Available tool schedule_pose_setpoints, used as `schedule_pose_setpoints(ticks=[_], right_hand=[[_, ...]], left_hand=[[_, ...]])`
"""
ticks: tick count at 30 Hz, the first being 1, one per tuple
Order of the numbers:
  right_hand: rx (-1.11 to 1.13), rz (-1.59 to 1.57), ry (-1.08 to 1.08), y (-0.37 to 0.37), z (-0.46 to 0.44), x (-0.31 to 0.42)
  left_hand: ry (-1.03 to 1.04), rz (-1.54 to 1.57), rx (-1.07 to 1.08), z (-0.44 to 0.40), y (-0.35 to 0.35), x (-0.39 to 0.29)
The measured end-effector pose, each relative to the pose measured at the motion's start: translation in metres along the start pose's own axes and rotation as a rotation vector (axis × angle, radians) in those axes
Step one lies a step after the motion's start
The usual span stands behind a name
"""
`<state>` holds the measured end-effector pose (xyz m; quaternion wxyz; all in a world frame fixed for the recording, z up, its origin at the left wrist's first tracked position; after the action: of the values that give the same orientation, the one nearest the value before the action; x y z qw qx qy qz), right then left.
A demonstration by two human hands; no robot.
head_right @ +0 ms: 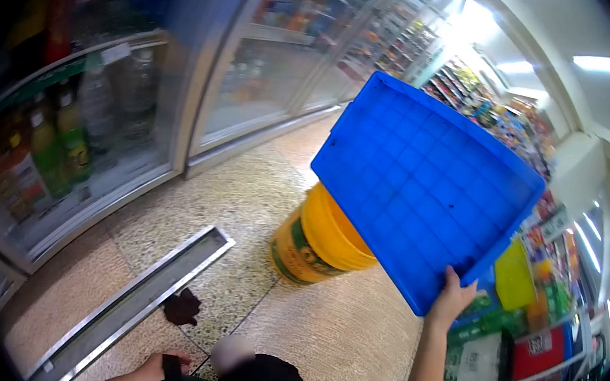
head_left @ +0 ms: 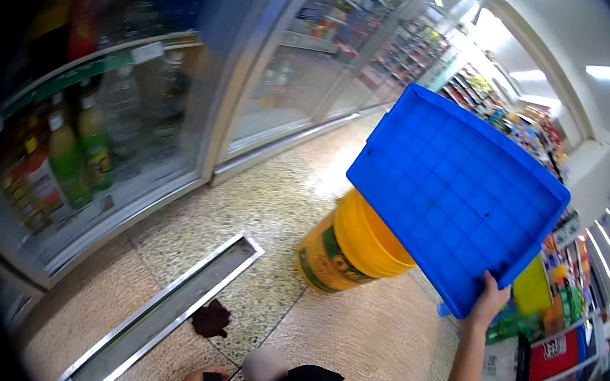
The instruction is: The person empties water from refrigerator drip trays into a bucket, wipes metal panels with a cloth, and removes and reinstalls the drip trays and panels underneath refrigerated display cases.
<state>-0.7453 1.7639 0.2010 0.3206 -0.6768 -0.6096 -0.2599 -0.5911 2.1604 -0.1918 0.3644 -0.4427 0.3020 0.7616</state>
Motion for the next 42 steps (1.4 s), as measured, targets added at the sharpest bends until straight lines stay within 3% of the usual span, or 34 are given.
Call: schedule_pose_setpoints(ticks=[1, 3, 5, 7, 9, 11, 12, 13, 17, 19, 22, 23, 24, 25, 27, 28, 29, 31, 33, 39, 42], right_hand=[[0.003, -0.043, 0.121, 0.001, 0.004, -0.01], [0.175, -0.113, 0.258, 0.024, 0.022, -0.027], [0.385, -0.288, 0.452, 0.074, 0.071, -0.033], [0.61, -0.23, 0.77, 0.114, 0.126, -0.088], [0.837, -0.169, 0.938, 0.157, 0.196, -0.127], [1.069, -0.051, 1.1, 0.185, 0.262, -0.131], [1.201, -0.023, 1.078, 0.199, 0.291, -0.138], [1.323, 0.005, 1.054, 0.207, 0.318, -0.138], [1.453, 0.006, 1.189, 0.234, 0.383, -0.102], [1.69, 0.071, 1.113, 0.254, 0.419, -0.099], [1.862, -0.024, 1.082, 0.295, 0.476, -0.07], [1.921, -0.051, 1.081, 0.308, 0.498, -0.061], [1.94, -0.13, 1.169, 0.319, 0.52, -0.05], [1.956, -0.211, 1.253, 0.33, 0.539, -0.04], [1.968, -0.201, 1.178, 0.354, 0.565, -0.032], [1.897, -0.068, 0.973, 0.35, 0.547, 0.004], [1.9, -0.062, 0.974, 0.353, 0.555, -0.006], [1.85, -0.072, -0.139, 0.372, 0.546, 0.001], [1.828, 0.012, -0.543, 0.357, 0.539, -0.006], [1.749, 0.396, -0.538, 0.298, 0.503, -0.128], [1.748, 0.485, -0.46, 0.28, 0.496, -0.157]], left_hand=[[-0.001, 0.135, -0.031, 0.007, 0.0, -0.017], [0.142, -0.034, -0.039, 0.007, -0.002, -0.037], [0.242, 0.25, -0.068, 0.001, -0.003, -0.026], [0.148, 0.347, -0.079, -0.005, -0.003, -0.014], [0.013, 0.36, -0.104, 0.016, -0.015, -0.041], [-0.017, 0.445, -0.164, 0.011, -0.028, -0.026], [-0.173, 0.522, -0.045, 0.018, -0.031, -0.014], [-0.181, 0.539, -0.078, 0.026, -0.042, -0.005], [-0.414, 0.861, -0.23, 0.058, -0.066, 0.046], [-0.474, 1.001, -0.284, 0.068, -0.072, 0.069], [-0.385, 1.356, -0.586, 0.081, -0.112, 0.112], [-0.239, 1.388, -0.668, 0.088, -0.134, 0.104], [-0.09, 1.413, -0.747, 0.098, -0.161, 0.094], [-0.125, 1.383, -0.825, 0.109, -0.181, 0.104], [-0.125, 1.362, -0.926, 0.122, -0.222, 0.121], [-0.088, 1.371, -0.948, 0.126, -0.242, 0.124], [-0.092, 1.376, -0.973, 0.128, -0.262, 0.136], [-0.094, 1.389, -0.985, 0.126, -0.301, 0.163], [-0.121, 1.414, -1.065, 0.128, -0.337, 0.191], [0.05, 1.396, -1.21, 0.121, -0.403, 0.199], [0.038, 1.476, -1.267, 0.11, -0.427, 0.209]])
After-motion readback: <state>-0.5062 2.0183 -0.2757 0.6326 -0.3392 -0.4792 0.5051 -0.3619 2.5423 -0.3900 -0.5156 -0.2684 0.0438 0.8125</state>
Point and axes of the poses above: each hand's wrist, its own z-axis away from the middle knuckle, its own y-axis out of the palm, x = y × z, the point moved 9 cm from there along -z, towards the middle knuckle, and after that the axes turned 3 degrees about -x, right-handed, at the moved point
